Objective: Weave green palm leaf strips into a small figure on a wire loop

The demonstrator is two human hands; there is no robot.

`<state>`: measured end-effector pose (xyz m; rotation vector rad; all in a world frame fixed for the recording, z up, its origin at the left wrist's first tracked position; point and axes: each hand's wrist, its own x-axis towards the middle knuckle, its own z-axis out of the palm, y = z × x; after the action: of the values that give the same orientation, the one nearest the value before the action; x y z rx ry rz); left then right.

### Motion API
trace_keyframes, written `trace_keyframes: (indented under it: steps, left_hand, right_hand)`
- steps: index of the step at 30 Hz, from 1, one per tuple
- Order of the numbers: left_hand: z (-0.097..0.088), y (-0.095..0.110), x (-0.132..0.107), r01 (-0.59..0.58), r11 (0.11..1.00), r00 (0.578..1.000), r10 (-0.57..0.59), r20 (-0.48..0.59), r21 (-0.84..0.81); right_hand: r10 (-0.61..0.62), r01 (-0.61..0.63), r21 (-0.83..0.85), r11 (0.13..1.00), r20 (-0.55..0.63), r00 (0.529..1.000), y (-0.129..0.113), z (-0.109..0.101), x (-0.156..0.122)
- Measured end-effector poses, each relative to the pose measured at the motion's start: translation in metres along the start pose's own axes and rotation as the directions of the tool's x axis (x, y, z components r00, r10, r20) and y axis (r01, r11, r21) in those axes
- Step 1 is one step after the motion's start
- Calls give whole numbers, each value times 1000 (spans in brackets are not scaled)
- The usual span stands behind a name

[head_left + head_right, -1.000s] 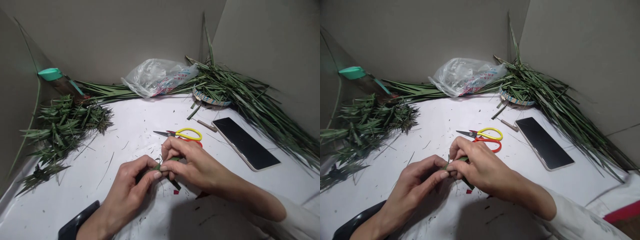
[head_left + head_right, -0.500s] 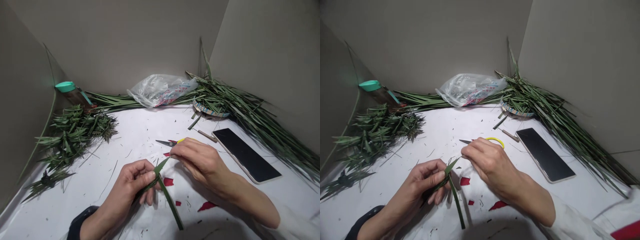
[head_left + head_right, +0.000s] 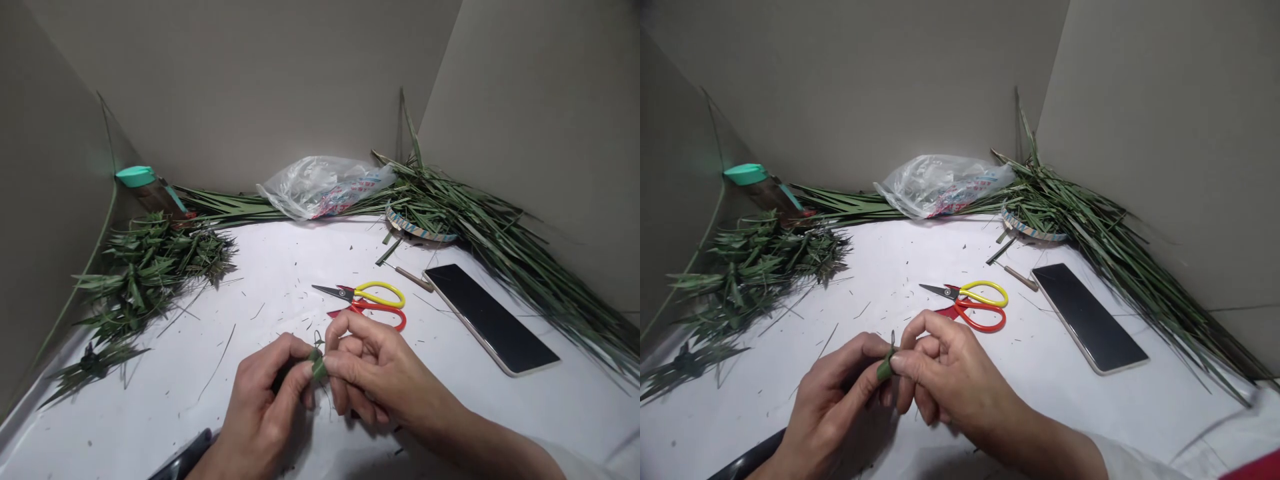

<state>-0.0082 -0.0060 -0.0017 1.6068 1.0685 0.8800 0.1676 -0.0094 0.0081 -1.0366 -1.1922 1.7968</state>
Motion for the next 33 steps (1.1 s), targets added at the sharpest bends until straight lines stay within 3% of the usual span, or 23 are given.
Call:
trace_keyframes:
  steps: [3,5,7,11,15,16,21,26,33]
  left_hand:
    - [3,-1,-4,-71,995,997,71,-2,65]
    - [4,0,-6,-94,991,995,95,-7,91]
    - [4,0,-7,-96,990,995,99,-22,108]
    - [4,1,-5,-66,990,995,75,-70,127]
    - [5,1,-3,-30,992,991,45,-125,119]
    - [6,0,-3,-24,993,991,39,-130,113]
    - [7,1,-2,-39,996,989,50,-141,80]
    - [5,5,-3,-42,998,988,49,-147,54]
    - [6,0,-3,0,999,986,-7,-165,-44]
  right_hand:
    - [-190,156,-292,944,-90,978,3,3,0]
    - [-401,303,-524,796,-80,913,7,3,-1]
    - [-526,385,-646,659,-31,850,13,1,-3]
    - [-599,444,-757,480,87,796,20,-1,-6]
    - [-651,494,-855,158,286,703,21,0,-6]
    - [-659,496,-861,114,308,686,21,1,-6]
    - [-732,444,-885,138,211,647,23,3,-5]
    - [-772,434,-899,51,240,589,23,5,-8]
    - [-770,436,-896,84,220,599,23,8,-3]
